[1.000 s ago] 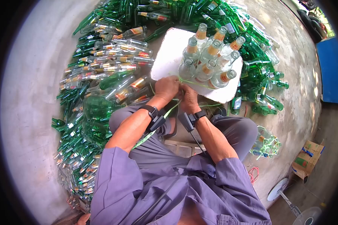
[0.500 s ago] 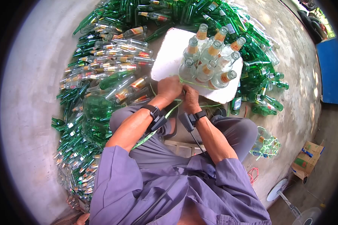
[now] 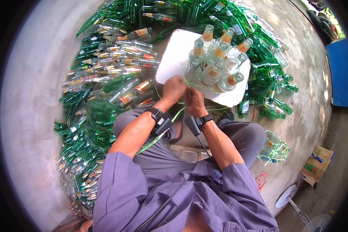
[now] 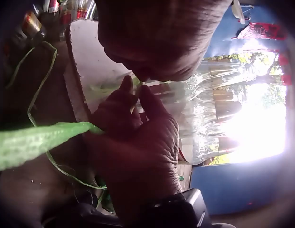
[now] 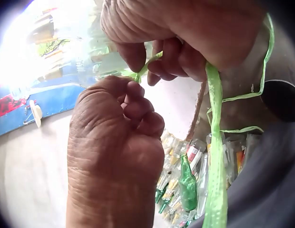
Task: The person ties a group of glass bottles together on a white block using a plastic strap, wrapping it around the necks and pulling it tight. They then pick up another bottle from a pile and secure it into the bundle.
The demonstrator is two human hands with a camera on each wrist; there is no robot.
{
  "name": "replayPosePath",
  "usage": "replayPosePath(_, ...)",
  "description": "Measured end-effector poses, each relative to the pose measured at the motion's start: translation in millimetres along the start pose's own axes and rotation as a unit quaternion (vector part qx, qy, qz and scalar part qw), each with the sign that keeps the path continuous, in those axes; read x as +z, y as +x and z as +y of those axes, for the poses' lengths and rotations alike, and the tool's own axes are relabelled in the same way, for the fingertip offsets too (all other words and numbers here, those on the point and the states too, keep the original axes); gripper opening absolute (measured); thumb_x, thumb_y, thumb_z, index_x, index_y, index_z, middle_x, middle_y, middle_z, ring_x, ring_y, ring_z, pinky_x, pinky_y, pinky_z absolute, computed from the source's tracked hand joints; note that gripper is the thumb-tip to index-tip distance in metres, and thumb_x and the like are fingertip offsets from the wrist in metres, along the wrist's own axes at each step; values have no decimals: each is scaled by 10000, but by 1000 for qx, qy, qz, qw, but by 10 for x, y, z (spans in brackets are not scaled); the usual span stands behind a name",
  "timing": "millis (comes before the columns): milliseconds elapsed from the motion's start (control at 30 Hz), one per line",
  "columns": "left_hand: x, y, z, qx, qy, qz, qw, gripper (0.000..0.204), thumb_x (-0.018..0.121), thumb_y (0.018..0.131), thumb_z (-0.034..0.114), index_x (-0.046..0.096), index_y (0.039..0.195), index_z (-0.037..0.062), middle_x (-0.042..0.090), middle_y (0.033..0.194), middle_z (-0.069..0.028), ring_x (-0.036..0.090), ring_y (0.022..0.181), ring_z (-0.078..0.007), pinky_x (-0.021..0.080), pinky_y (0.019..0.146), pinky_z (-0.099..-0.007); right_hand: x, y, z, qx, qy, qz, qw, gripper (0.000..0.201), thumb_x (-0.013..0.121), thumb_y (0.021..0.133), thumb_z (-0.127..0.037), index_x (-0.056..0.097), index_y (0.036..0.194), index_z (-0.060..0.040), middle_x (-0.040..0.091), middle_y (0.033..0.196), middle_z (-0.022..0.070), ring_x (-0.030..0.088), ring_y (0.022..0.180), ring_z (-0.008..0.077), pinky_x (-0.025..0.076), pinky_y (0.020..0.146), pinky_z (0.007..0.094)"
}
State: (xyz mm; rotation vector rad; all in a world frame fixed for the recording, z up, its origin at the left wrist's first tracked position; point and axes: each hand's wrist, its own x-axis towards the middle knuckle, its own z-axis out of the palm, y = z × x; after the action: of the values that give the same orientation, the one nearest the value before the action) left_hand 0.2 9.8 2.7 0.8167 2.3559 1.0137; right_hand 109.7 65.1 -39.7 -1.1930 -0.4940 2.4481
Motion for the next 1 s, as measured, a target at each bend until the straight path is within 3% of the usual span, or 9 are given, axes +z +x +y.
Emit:
replayPosePath(100, 21, 101, -37, -8, 2, -2, 1000, 271, 564, 862, 234, 695, 816, 1, 681, 814, -247, 668, 837, -449, 529, 764, -509, 10, -41, -22, 14, -21, 20, 999, 65, 685, 887, -145, 665, 875, -84, 509, 655, -60, 410, 496, 33, 266, 425, 205)
replayPosePath(200, 71, 190, -118, -5, -2, 33, 999, 276, 534, 865, 197, 688, 802, -23, 664, 828, -278, 658, 855, -466, 521, 783, -513, -157, 4, -7, 8, -68, -48, 997, 94, 693, 899, -200, 664, 902, -111, 510, 713, -79, 404, 542, 47, 276, 461, 223)
replayPosePath(267, 105, 236, -177, -9, -54, 41, 998, 272, 522, 861, 182, 687, 803, -26, 655, 835, -294, 650, 855, -474, 520, 776, -503, -244, 18, 18, 8, -85, -11, 996, 119, 703, 898, -211, 670, 895, -97, 467, 675, -89, 352, 513, 51, 246, 451, 229)
replayPosePath(467, 198, 415, -344, 15, -71, 55, 996, 239, 543, 832, 153, 691, 803, -32, 664, 844, -281, 655, 836, -461, 521, 752, -485, -326, 19, -4, -5, -186, 46, 981, 189, 709, 920, -262, 667, 900, -80, 455, 657, -89, 358, 506, 44, 251, 440, 219)
replayPosePath(600, 156, 374, -255, -11, -102, 56, 993, 201, 569, 811, 128, 678, 761, -34, 678, 748, -230, 678, 720, -369, 522, 696, -440, -412, 160, 80, -46, -241, 58, 968, 209, 705, 927, -276, 663, 906, -72, 462, 662, -81, 365, 505, 40, 253, 433, 220)
replayPosePath(667, 133, 322, -265, -55, -217, 2, 975, 120, 589, 805, 80, 657, 854, -6, 630, 675, -54, 553, 571, -120, 427, 534, -270, -390, 148, 98, -47, -232, 58, 970, 202, 702, 927, -271, 663, 906, -73, 465, 661, -81, 365, 504, 39, 253, 432, 218)
replayPosePath(867, 57, 147, -139, -134, -345, -54, 927, 187, 593, 831, 74, 605, 1006, 8, 636, 704, -57, 485, 468, -82, 314, 401, -237, -263, -54, 13, -12, -175, 62, 982, 172, 695, 921, -248, 668, 878, -83, 471, 652, -82, 370, 498, 40, 260, 431, 210)
replayPosePath(1000, 47, 143, -118, -125, -296, -70, 944, 113, 590, 831, 46, 610, 936, 7, 646, 701, -72, 489, 439, -96, 328, 393, -246, -223, -125, -15, -10, -170, 61, 983, 149, 689, 912, -222, 671, 850, -88, 468, 640, -85, 376, 481, 41, 269, 427, 207)
